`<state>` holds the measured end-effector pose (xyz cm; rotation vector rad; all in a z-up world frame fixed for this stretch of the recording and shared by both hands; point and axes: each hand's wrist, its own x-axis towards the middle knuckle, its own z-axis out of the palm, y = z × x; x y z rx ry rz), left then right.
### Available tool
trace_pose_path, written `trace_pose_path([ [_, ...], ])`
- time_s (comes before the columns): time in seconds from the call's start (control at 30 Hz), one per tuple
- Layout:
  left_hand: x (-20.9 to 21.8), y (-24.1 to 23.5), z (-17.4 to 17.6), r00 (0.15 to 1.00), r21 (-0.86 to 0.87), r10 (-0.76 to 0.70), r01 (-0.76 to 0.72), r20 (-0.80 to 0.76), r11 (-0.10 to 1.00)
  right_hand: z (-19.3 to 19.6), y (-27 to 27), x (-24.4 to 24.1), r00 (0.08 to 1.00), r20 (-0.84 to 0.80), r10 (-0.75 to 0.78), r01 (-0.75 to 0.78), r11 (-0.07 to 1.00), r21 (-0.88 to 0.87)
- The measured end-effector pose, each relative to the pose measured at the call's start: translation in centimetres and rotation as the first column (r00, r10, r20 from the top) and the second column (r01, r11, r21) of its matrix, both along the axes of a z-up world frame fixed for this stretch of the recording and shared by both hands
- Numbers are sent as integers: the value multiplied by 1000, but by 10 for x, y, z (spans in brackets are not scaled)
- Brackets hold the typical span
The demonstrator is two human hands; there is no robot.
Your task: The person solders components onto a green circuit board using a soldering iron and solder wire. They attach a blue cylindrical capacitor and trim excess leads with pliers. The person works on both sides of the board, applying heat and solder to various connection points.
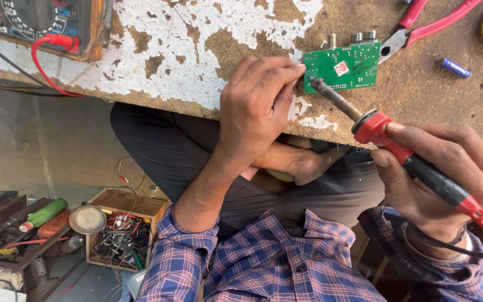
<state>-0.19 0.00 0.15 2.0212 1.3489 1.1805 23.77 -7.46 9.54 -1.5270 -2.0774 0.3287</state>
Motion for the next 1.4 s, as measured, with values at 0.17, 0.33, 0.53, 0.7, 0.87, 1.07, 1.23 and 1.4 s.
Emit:
trace_pose_path([
  [0.17, 1, 0, -1, 1000, 7, 3, -3, 21, 1000, -5, 3, 5, 999, 29, 25, -24, 1000, -11],
  [0.33, 0, -2, -5, 1000, 5, 1, -2, 19, 1000, -11, 4, 17, 998, -58, 20, -24, 997, -72],
  [0.53, 2, 0, -8, 1000, 3, 4, -4, 6, 1000, -9, 11, 24, 988, -151, -30, 6, 987, -159],
  [0.7, 1, -1, -6, 1000, -4, 8, -8, 9, 1000, 9, 21, 16, 998, -33, 47, -52, 985, -167],
  [0.87, 1, 0, -4, 1000, 0, -1, 1, 7, 1000, 27, 37, 2, 969, 97, 225, -213, 969, -122],
  [1.07, 1, 1, -3, 1000, 4, 2, -2, 12, 1000, 41, 41, -9, 940, 97, 326, -311, 939, -149],
  [1.23, 1, -1, -3, 1000, 17, 0, 0, 13, 1000, 38, 45, -5, 979, 50, 198, -187, 968, -167],
  [1.4, 0, -1, -5, 1000, 13, -6, 6, 18, 1000, 38, 52, -13, 946, 105, 308, -300, 951, -78],
])
